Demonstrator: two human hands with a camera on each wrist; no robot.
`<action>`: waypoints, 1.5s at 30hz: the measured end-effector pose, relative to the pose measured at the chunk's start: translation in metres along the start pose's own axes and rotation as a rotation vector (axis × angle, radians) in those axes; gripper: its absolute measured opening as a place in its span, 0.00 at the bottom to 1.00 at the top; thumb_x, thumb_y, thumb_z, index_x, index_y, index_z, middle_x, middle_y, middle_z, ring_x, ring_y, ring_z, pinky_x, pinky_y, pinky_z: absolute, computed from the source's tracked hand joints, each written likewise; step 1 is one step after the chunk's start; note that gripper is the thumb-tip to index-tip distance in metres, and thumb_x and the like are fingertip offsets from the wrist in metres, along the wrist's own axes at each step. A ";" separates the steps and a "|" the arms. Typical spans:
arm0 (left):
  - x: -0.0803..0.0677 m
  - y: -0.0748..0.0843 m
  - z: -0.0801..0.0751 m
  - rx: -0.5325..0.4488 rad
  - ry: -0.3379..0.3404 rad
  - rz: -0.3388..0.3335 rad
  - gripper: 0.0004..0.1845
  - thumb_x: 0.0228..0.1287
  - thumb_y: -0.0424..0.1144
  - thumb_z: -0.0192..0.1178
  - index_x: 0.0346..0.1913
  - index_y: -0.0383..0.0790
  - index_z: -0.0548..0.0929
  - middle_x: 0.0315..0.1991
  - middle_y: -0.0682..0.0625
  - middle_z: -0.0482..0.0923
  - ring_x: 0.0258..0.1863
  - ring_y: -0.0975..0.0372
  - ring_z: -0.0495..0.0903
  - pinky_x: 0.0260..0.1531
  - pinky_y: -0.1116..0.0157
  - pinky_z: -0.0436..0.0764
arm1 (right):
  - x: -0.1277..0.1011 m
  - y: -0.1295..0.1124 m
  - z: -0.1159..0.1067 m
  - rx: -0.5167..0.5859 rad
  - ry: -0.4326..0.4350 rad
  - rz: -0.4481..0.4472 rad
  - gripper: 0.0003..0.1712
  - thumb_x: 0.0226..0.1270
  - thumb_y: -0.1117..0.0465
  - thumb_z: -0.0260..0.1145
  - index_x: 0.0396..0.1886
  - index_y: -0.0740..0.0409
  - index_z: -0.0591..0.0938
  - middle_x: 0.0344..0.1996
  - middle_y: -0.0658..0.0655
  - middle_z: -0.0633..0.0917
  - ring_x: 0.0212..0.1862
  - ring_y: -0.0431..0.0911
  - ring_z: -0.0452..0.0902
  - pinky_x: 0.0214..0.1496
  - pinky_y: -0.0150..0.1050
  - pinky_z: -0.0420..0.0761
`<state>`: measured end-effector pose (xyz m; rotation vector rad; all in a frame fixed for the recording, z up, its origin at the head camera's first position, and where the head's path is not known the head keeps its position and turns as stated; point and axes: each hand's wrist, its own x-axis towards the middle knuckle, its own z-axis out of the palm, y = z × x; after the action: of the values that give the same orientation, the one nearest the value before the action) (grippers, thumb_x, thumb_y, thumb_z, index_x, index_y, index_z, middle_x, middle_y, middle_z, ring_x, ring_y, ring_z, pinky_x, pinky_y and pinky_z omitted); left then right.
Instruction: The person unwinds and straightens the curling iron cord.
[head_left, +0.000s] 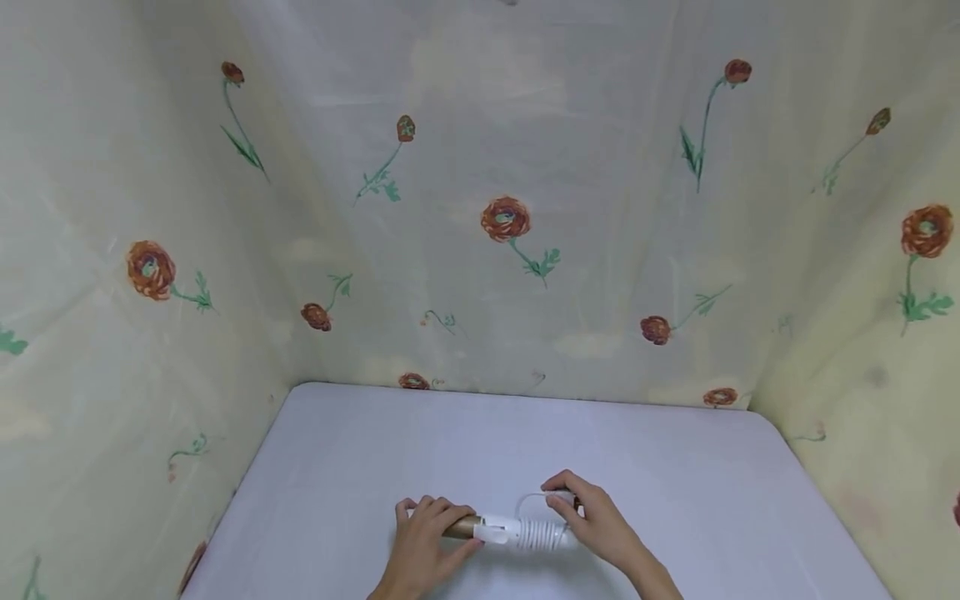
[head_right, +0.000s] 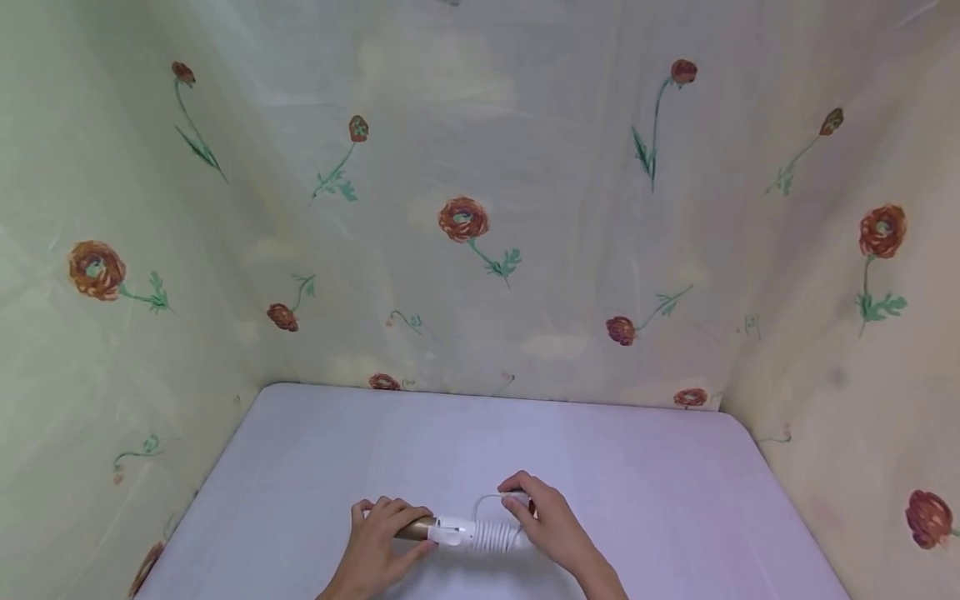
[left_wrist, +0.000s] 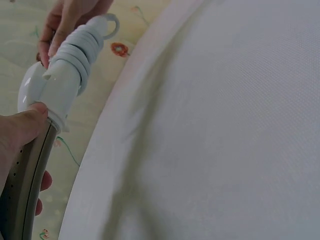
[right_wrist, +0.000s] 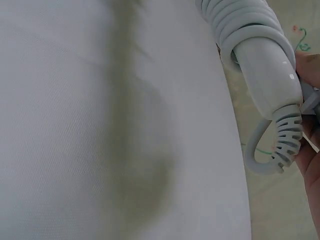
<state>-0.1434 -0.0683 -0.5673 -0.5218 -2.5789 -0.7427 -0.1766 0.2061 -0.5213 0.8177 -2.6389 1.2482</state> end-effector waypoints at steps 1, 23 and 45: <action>0.000 0.000 0.001 -0.001 0.001 0.002 0.24 0.54 0.70 0.55 0.42 0.59 0.84 0.34 0.65 0.81 0.35 0.69 0.73 0.44 0.52 0.60 | 0.000 0.002 -0.001 -0.004 0.004 -0.002 0.09 0.67 0.58 0.61 0.43 0.58 0.79 0.35 0.54 0.86 0.30 0.33 0.73 0.32 0.30 0.75; -0.008 0.001 0.004 -0.080 -0.031 0.015 0.20 0.56 0.68 0.55 0.41 0.61 0.83 0.33 0.68 0.80 0.35 0.72 0.71 0.45 0.53 0.54 | -0.022 0.021 0.021 0.135 0.009 0.313 0.07 0.59 0.61 0.68 0.34 0.60 0.81 0.31 0.56 0.85 0.24 0.33 0.66 0.27 0.27 0.68; 0.005 0.008 0.001 -0.104 0.108 -0.043 0.17 0.47 0.59 0.68 0.39 0.58 0.84 0.31 0.65 0.81 0.32 0.71 0.71 0.46 0.53 0.56 | -0.060 -0.010 0.085 -0.227 0.019 0.016 0.09 0.61 0.64 0.64 0.41 0.50 0.82 0.36 0.45 0.87 0.37 0.36 0.81 0.38 0.34 0.78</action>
<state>-0.1447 -0.0603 -0.5627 -0.4461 -2.4684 -0.8979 -0.1093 0.1628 -0.5892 0.7448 -2.7102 0.9305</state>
